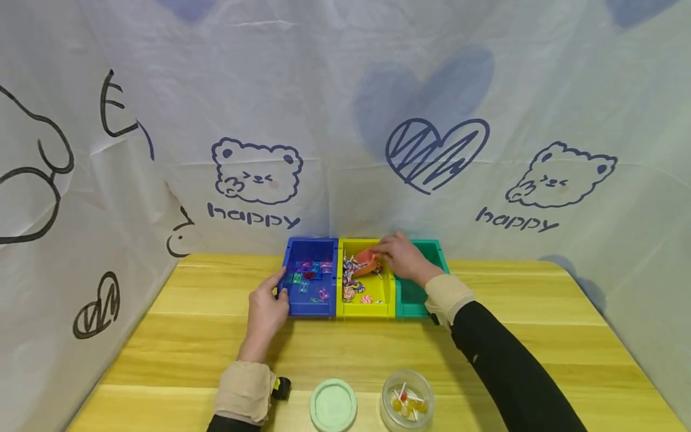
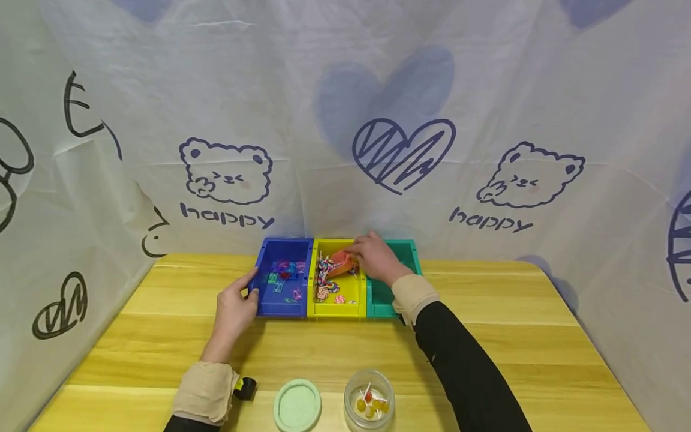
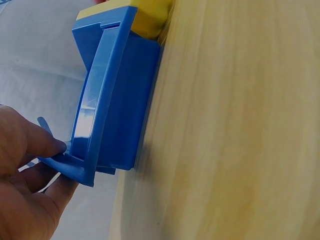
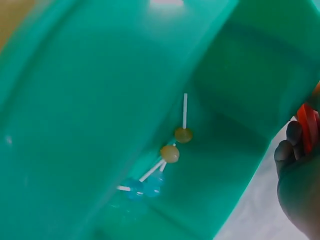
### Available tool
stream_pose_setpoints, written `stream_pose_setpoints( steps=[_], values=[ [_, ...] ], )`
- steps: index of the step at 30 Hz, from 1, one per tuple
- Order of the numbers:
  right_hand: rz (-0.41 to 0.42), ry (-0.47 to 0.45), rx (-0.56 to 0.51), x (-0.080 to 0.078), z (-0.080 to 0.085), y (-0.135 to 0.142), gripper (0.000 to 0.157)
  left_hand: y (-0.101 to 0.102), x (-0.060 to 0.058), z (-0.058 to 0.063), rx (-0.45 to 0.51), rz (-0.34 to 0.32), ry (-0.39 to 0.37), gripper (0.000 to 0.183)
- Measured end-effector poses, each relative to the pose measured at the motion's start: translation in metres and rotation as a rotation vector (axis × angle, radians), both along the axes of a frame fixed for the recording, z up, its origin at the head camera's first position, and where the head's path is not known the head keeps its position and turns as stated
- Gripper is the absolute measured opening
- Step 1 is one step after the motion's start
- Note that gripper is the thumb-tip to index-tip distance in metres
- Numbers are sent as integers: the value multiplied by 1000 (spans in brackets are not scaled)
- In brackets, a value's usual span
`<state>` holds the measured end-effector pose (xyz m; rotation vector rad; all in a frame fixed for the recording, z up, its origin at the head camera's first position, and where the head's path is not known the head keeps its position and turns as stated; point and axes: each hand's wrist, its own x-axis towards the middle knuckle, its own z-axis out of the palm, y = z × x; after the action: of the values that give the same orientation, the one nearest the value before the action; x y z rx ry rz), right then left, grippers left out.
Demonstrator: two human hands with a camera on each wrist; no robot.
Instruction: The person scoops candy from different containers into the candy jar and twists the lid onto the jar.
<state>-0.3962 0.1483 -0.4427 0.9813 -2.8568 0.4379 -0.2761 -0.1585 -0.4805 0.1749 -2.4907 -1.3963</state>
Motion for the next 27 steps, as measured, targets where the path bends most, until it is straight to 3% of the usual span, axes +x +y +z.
stream_pose_setpoints(
  steps=[5,14,19,27],
  values=[
    [21,-71,-47,3,0,-1,33,-1,1,0,-3,4,2,50],
    [45,-90,-22,5,2,-7,34,-1,1,1,-4,4,5,50],
    [81,-153,-70,2,3,-4,34,-1,0,0,-9,10,20,50],
    [74,-240,-129,1,3,5,34,-2,-2,0,-7,9,16,50]
  ],
)
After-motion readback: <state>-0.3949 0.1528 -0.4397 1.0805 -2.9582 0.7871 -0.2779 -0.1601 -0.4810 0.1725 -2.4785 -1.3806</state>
